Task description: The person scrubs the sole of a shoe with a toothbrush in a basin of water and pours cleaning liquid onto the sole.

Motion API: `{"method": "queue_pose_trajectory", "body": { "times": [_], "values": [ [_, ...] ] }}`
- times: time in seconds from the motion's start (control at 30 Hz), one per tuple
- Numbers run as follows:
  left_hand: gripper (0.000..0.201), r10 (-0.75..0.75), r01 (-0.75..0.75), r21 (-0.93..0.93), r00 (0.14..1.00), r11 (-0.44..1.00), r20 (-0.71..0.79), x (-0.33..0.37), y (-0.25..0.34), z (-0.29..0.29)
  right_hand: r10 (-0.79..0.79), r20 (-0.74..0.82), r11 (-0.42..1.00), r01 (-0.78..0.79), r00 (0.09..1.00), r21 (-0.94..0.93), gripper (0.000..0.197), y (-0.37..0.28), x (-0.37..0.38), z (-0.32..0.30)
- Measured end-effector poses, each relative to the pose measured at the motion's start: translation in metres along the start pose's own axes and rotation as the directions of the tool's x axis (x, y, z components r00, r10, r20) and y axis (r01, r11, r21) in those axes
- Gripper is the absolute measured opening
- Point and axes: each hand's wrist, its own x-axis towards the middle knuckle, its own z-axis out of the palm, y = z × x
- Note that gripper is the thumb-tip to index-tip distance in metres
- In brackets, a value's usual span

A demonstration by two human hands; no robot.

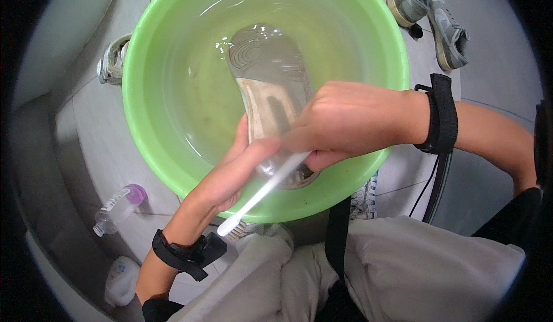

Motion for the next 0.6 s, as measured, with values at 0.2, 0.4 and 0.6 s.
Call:
{"method": "queue_pose_trajectory", "body": {
  "times": [0.2, 0.4, 0.6],
  "values": [
    [0.093, 0.001, -0.001, -0.055, 1.000, 0.999, -0.003, 0.002, -0.002, -0.004, -0.043, -0.085, 0.998, 0.039, 0.995, -0.050, 0.023, 0.005, -0.004, 0.001],
    [0.093, -0.050, 0.053, -0.119, 0.998, 0.992, 0.023, 0.000, 0.004, -0.002, 0.016, -0.013, 0.954, -0.019, 1.000, -0.300, 0.023, -0.004, -0.005, -0.003],
    [0.089, -0.034, 0.037, -0.173, 0.999, 0.984, 0.023, 0.001, -0.002, -0.007, -0.080, 0.080, 0.864, 0.109, 0.994, -0.491, 0.019, -0.004, -0.005, -0.004]
  ]
}}
